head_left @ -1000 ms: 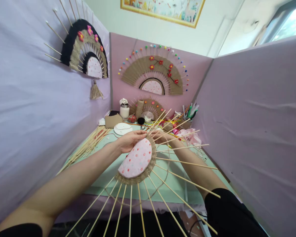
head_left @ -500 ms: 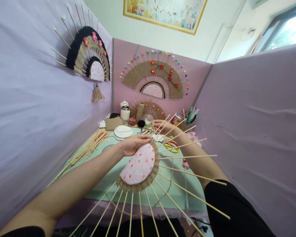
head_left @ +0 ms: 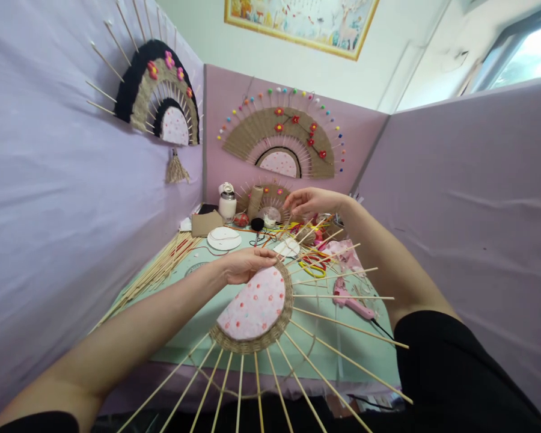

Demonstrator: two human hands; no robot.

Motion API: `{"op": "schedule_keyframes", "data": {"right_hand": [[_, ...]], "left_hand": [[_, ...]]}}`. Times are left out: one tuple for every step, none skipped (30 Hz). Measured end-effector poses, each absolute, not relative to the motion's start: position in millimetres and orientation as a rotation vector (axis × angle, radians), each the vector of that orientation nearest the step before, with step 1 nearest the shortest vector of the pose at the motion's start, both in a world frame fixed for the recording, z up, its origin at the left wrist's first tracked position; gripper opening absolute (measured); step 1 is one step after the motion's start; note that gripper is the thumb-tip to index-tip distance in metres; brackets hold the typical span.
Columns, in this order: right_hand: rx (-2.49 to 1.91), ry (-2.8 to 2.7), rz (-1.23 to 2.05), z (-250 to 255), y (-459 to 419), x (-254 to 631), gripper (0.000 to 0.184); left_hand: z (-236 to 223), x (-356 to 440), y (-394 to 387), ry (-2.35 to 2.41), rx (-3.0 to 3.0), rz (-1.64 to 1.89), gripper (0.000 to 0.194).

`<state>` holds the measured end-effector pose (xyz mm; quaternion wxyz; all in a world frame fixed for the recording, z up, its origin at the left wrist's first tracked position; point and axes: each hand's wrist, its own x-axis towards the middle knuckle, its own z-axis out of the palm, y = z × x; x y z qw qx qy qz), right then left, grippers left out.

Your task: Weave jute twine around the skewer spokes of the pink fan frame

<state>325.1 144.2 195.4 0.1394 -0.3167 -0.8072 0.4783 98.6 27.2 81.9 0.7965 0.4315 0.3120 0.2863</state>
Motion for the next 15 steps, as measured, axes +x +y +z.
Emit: {"op": "schedule_keyframes", "data": {"right_hand": [[-0.912, -2.384, 1.308, 198.6, 138.8, 323.4, 0.031], [-0.901, -2.420, 1.233, 200.9, 132.8, 322.4, 0.029], [-0.885, -2.434, 1.158, 202.4, 126.3, 322.4, 0.028], [-0.871, -2.428, 1.086, 203.2, 119.7, 323.3, 0.026], [-0.861, -2.405, 1.019, 203.2, 113.3, 325.2, 0.025], [-0.857, -2.377, 0.964, 202.6, 107.4, 328.0, 0.025], [-0.857, -2.341, 0.921, 201.3, 102.2, 331.4, 0.025], [-0.864, -2.305, 0.892, 199.4, 97.9, 335.3, 0.025], [-0.878, -2.269, 0.875, 196.8, 94.5, 339.3, 0.025], [-0.898, -2.230, 0.870, 193.6, 92.0, 343.3, 0.024], [-0.919, -2.181, 0.873, 189.9, 90.3, 347.1, 0.023], [-0.940, -2.122, 0.881, 185.6, 89.2, 350.6, 0.023], [-0.954, -2.053, 0.898, 180.8, 88.6, 353.6, 0.024], [-0.955, -1.977, 0.931, 175.6, 88.5, 356.3, 0.024], [-0.939, -1.897, 0.979, 170.0, 88.9, 358.5, 0.026]], "left_hand": [[81.5, 97.2, 27.9, 0.675, 0.933, 0.607, 0.027], [81.2, 95.9, 28.7, 0.681, 0.941, 0.600, 0.028], [80.9, 94.7, 29.4, 0.689, 0.947, 0.596, 0.029], [80.6, 93.7, 30.0, 0.698, 0.952, 0.596, 0.030], [80.4, 92.8, 30.5, 0.705, 0.954, 0.600, 0.031], [80.4, 92.0, 30.9, 0.708, 0.955, 0.606, 0.032], [80.6, 91.2, 31.1, 0.705, 0.954, 0.612, 0.033], [81.0, 90.4, 31.2, 0.698, 0.954, 0.616, 0.034], [81.7, 89.5, 31.1, 0.690, 0.953, 0.620, 0.035], [82.8, 88.4, 30.9, 0.684, 0.954, 0.622, 0.036], [84.1, 87.2, 30.5, 0.681, 0.956, 0.625, 0.037], [85.4, 86.0, 30.1, 0.682, 0.959, 0.628, 0.038], [86.8, 84.8, 29.6, 0.686, 0.964, 0.631, 0.038], [88.1, 83.6, 29.1, 0.689, 0.968, 0.636, 0.039], [89.1, 82.7, 28.7, 0.688, 0.972, 0.641, 0.039]]}}
